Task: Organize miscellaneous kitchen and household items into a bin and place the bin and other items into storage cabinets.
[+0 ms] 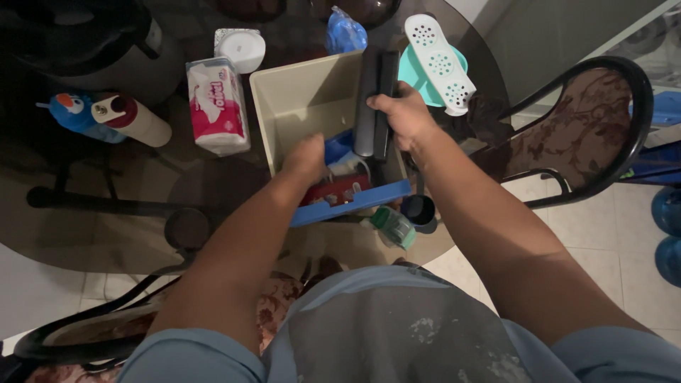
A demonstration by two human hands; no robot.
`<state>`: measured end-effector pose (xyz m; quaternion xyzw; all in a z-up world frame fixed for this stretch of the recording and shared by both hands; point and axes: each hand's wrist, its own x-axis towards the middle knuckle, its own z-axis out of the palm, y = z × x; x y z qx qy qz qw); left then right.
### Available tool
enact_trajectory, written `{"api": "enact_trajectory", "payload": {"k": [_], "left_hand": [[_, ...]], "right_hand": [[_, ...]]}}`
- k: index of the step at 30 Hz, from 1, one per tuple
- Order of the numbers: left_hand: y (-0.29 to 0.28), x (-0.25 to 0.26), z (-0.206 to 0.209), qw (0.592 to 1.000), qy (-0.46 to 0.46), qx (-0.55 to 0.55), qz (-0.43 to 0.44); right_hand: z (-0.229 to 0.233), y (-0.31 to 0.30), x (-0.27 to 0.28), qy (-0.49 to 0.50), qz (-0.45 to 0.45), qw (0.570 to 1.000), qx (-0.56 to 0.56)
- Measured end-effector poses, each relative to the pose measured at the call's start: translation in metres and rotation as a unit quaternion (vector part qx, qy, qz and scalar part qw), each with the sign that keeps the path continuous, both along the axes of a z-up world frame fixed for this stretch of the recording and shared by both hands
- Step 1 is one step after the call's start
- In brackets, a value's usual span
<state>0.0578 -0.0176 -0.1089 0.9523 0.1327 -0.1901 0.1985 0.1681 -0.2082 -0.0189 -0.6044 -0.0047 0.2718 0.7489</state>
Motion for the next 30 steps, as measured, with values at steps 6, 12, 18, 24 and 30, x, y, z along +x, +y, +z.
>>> {"api": "enact_trajectory", "payload": {"k": [6, 12, 18, 24, 30], "left_hand": [[-0.007, -0.005, 0.037, 0.996, 0.082, -0.033, 0.026], [0.006, -0.005, 0.010, 0.997, 0.034, -0.070, -0.023], [0.000, -0.004, 0.013, 0.998, 0.031, -0.036, -0.029], [0.011, 0.004, -0.026, 0.997, -0.071, 0.011, -0.023], [0.019, 0.015, 0.024, 0.982, -0.099, -0.135, 0.090]], "right_hand": [[-0.020, -0.008, 0.008, -0.020, 0.021, 1.000, 0.001], [-0.013, -0.008, 0.003, 0.016, 0.006, 0.999, 0.039], [-0.009, -0.010, 0.001, 0.025, 0.010, 0.999, 0.040], [-0.022, -0.022, 0.002, -0.049, 0.106, 0.989, 0.088], [0.032, -0.019, -0.002, -0.191, 0.336, 0.922, 0.027]]}}
